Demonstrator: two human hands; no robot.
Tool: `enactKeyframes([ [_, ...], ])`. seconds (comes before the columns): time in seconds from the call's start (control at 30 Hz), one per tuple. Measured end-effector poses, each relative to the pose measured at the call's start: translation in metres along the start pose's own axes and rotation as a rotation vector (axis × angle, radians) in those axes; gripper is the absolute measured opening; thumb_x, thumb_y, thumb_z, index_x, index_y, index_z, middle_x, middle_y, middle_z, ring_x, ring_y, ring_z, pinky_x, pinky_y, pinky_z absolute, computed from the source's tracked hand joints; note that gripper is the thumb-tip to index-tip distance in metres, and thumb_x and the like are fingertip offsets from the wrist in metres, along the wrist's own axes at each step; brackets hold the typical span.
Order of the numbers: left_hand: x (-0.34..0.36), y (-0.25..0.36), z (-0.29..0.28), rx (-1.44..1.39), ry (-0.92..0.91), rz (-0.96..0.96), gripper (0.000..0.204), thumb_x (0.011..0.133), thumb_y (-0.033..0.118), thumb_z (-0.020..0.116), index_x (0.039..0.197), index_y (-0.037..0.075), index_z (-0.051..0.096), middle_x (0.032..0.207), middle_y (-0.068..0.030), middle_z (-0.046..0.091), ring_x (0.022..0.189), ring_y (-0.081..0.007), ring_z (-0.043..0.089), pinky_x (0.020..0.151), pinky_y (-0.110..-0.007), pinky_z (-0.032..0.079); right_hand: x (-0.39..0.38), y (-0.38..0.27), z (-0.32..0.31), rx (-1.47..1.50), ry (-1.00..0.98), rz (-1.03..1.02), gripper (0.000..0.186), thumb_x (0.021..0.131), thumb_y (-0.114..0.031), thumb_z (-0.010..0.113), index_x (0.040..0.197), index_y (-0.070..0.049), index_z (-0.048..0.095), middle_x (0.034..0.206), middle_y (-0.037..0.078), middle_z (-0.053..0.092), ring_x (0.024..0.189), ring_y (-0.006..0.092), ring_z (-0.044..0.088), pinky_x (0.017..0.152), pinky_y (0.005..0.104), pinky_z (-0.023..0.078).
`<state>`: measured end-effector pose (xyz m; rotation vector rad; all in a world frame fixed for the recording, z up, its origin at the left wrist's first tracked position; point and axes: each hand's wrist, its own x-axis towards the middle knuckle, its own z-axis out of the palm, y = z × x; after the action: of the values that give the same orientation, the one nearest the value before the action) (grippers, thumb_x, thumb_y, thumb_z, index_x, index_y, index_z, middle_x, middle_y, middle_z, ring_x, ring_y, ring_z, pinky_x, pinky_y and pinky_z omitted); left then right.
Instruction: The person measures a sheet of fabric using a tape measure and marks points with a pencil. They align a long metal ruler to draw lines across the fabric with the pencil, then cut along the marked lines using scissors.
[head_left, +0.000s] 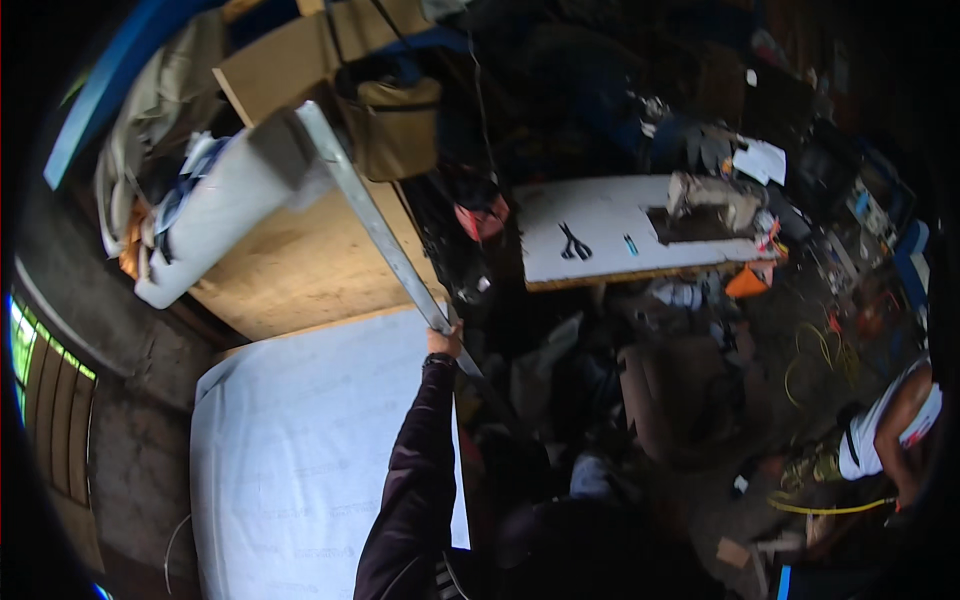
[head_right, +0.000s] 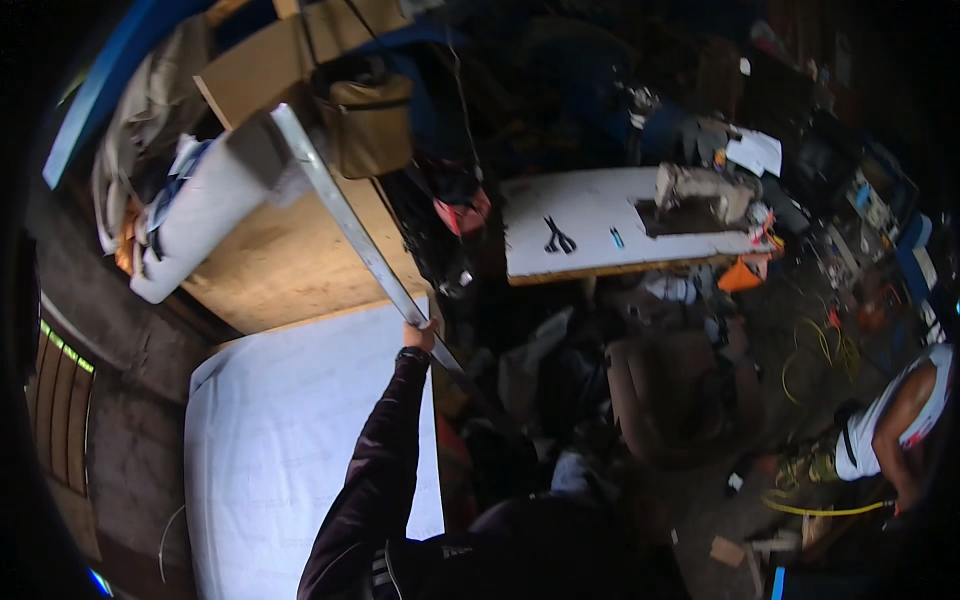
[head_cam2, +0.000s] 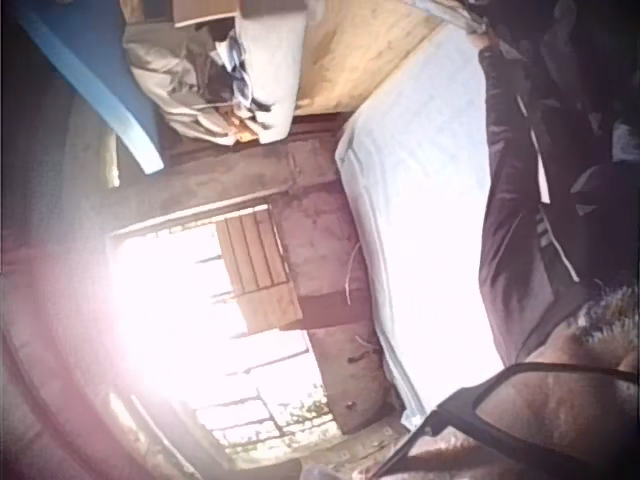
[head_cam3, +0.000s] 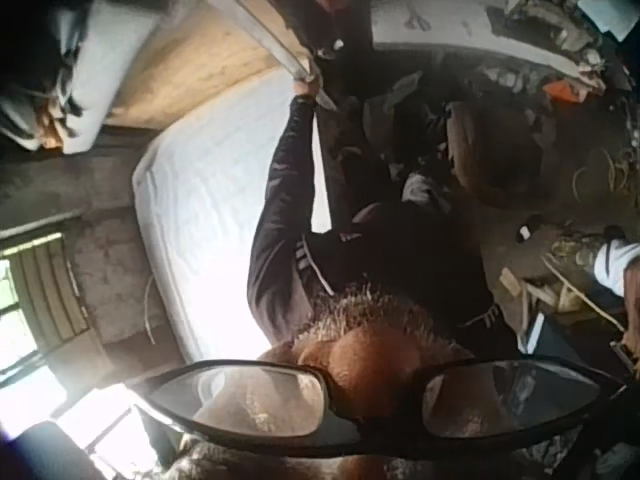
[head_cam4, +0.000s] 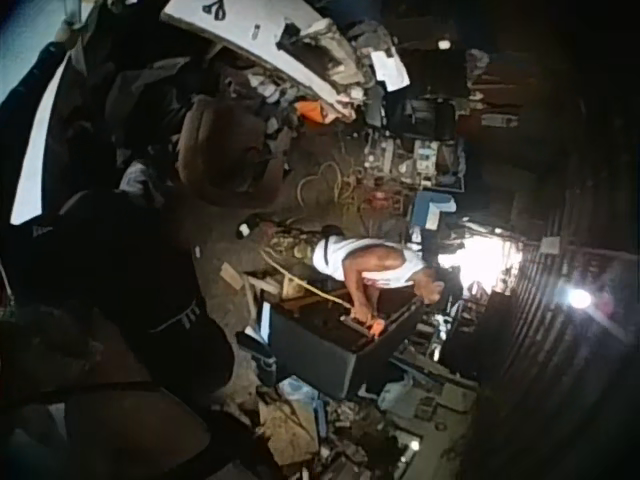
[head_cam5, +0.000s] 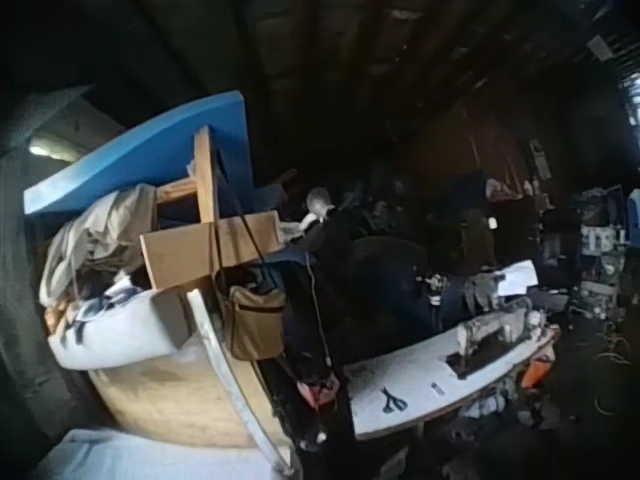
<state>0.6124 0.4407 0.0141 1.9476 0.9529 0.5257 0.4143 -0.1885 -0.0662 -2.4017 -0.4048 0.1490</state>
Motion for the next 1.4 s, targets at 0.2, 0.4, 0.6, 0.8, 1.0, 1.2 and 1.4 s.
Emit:
enactKeyframes([
  [0.2, 0.024, -0.040, 0.020, -0.071, -0.136, -0.074, 0.070, 0.084, 0.034, 0.077, 0.132, -0.005, 0.044, 0.125, -0.0258, 0.060, 0.111, -0.0366, 0.063, 0.093, -0.043, 0.050, 0.169, -0.062, -0.020, 0.194, 0.097, 0.014, 0.024, 0.096, -0.021, 0.062, 0.108, 0.000, 0.068, 0.095, 0.019, 0.071, 0.087, 0.0274, 0.071, 0.076, 0.0353, 0.054],
  [0.4, -0.069, -0.078, 0.046, -0.384, 0.046, -0.001, 0.059, 0.095, 0.014, 0.067, 0.142, -0.007, 0.038, 0.137, -0.0223, 0.053, 0.119, -0.0285, 0.058, 0.099, -0.038, 0.048, 0.453, -0.114, 0.006, 0.184, 0.077, -0.160, 0.020, 0.092, -0.026, 0.064, 0.097, -0.007, 0.067, 0.088, 0.015, 0.070, 0.082, 0.0339, 0.068, 0.072, 0.0408, 0.052],
  [0.6, -0.319, -0.111, 0.031, -0.049, -0.316, -0.369, 0.048, 0.090, 0.028, 0.072, 0.125, -0.001, 0.058, 0.116, -0.0169, 0.068, 0.109, -0.0252, 0.065, 0.093, -0.037, 0.051, 0.703, -0.124, 0.068, -0.144, -0.113, -0.198, 0.058, 0.091, -0.045, 0.062, 0.130, -0.002, 0.055, 0.115, 0.024, 0.067, 0.107, 0.0401, 0.064, 0.093, 0.0464, 0.050],
  [0.8, -0.510, -0.117, 0.044, -0.077, 0.546, -1.166, 0.045, 0.087, 0.033, 0.072, 0.110, -0.006, 0.069, 0.106, -0.0222, 0.072, 0.097, -0.0280, 0.071, 0.087, -0.036, 0.055, 0.768, -0.095, 0.103, -0.615, -0.279, -0.250, 0.053, 0.088, -0.029, 0.065, 0.134, -0.004, 0.052, 0.120, 0.027, 0.063, 0.111, 0.0443, 0.061, 0.096, 0.0516, 0.048],
  [1.0, -0.585, -0.104, 0.111, -0.308, 0.586, -1.405, 0.048, 0.083, 0.032, 0.074, 0.115, -0.004, 0.068, 0.108, -0.0211, 0.072, 0.104, -0.0303, 0.069, 0.091, -0.037, 0.054, 0.760, -0.048, 0.111, -0.568, -0.172, -0.354, 0.044, 0.082, -0.005, 0.056, 0.125, 0.003, 0.050, 0.106, 0.031, 0.065, 0.100, 0.0487, 0.063, 0.088, 0.0558, 0.050],
  [1.2, -0.573, -0.092, 0.131, -0.066, 0.223, -0.852, 0.051, 0.088, 0.041, 0.068, 0.116, -0.002, 0.066, 0.111, -0.0226, 0.070, 0.105, -0.0351, 0.067, 0.089, -0.044, 0.054, 0.707, -0.073, 0.084, -0.289, -0.017, -0.641, 0.044, 0.080, -0.026, 0.073, 0.114, -0.003, 0.057, 0.105, 0.027, 0.067, 0.096, 0.0432, 0.066, 0.082, 0.0514, 0.054],
  [1.4, -0.589, -0.081, 0.102, -0.213, 0.427, -0.843, 0.047, 0.092, 0.035, 0.064, 0.125, 0.002, 0.062, 0.119, -0.0182, 0.068, 0.114, -0.0340, 0.064, 0.098, -0.041, 0.050, 0.556, -0.081, 0.048, 0.301, -0.262, -0.660, 0.034, 0.079, -0.038, 0.079, 0.095, -0.010, 0.068, 0.102, 0.022, 0.070, 0.088, 0.0361, 0.069, 0.075, 0.0445, 0.059],
])
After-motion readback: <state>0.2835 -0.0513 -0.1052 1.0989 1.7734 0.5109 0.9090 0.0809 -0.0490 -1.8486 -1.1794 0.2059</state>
